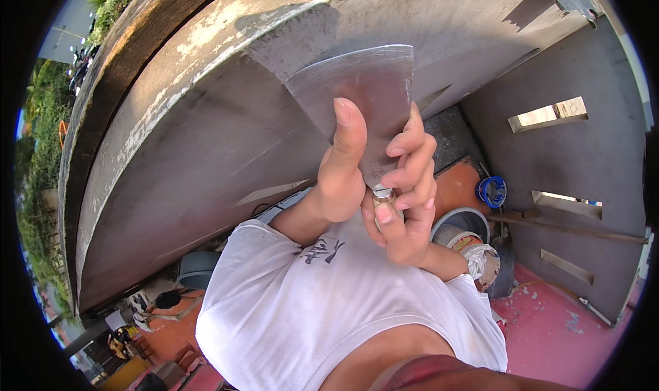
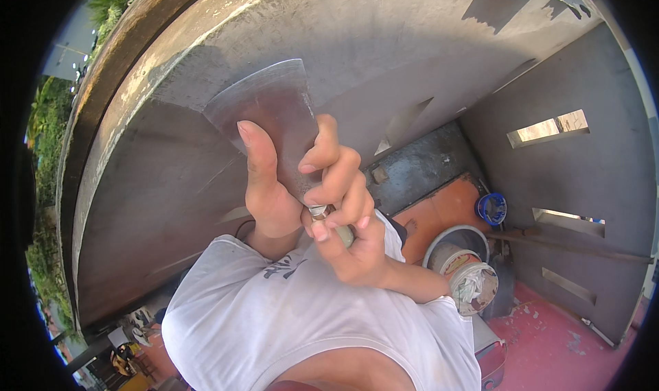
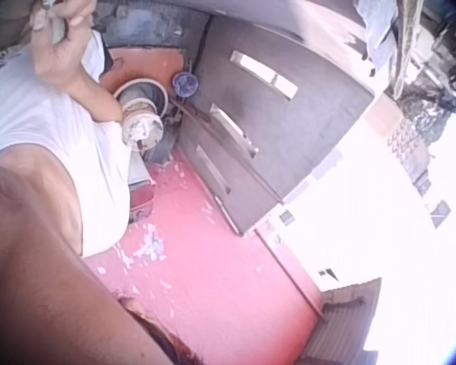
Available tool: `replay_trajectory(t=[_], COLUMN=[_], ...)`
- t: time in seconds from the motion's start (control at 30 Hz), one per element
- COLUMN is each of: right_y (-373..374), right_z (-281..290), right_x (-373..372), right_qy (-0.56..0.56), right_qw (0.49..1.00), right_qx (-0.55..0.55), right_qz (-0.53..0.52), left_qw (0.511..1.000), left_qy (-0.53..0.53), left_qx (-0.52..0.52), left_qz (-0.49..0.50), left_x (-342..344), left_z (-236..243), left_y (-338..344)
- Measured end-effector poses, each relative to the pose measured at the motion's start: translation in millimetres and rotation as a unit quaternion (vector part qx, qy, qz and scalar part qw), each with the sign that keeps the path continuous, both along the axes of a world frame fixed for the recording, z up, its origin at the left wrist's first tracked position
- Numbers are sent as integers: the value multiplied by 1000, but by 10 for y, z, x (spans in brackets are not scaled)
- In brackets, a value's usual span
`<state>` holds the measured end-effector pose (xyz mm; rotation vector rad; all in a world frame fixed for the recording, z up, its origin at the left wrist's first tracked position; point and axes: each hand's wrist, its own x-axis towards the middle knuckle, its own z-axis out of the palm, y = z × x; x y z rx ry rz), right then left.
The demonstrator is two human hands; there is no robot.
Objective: The person uses a trowel to apply and smooth plaster on a ceiling surface. They repeatedly scoop material and spread it across the ceiling, working in sections to even out the surface.
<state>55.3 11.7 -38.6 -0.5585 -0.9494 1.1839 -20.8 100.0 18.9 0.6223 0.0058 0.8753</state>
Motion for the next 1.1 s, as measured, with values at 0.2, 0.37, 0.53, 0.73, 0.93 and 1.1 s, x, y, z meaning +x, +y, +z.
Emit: replay_trajectory(t=[0.2, 0.37, 0.53, 0.73, 0.93, 1.1], right_y=[-24, -30, -6, -15, 48, 68], right_z=[37, 71, 93, 129, 145, 190], right_x=[14, 18, -15, -48, -83, -70], right_qy=[9, 13, 19, 22, 29, 34], right_qw=[1000, 1000, 1000, 999, 998, 998], right_qx=[2, 7, 19, 25, 47, 54], right_qz=[-2, -5, -13, -14, -25, -25], left_qw=[1000, 999, 998, 999, 997, 996], left_qy=[-7, -23, -37, -19, -32, -78], left_qx=[24, 38, 38, 29, 64, 39], left_qz=[-7, -10, -16, -5, -4, -16], left_x=[4, -9, -3, -26, -31, 14], left_z=[98, 123, 196, 195, 293, 250], left_y=[19, 6, 15, -13, 66, 21])
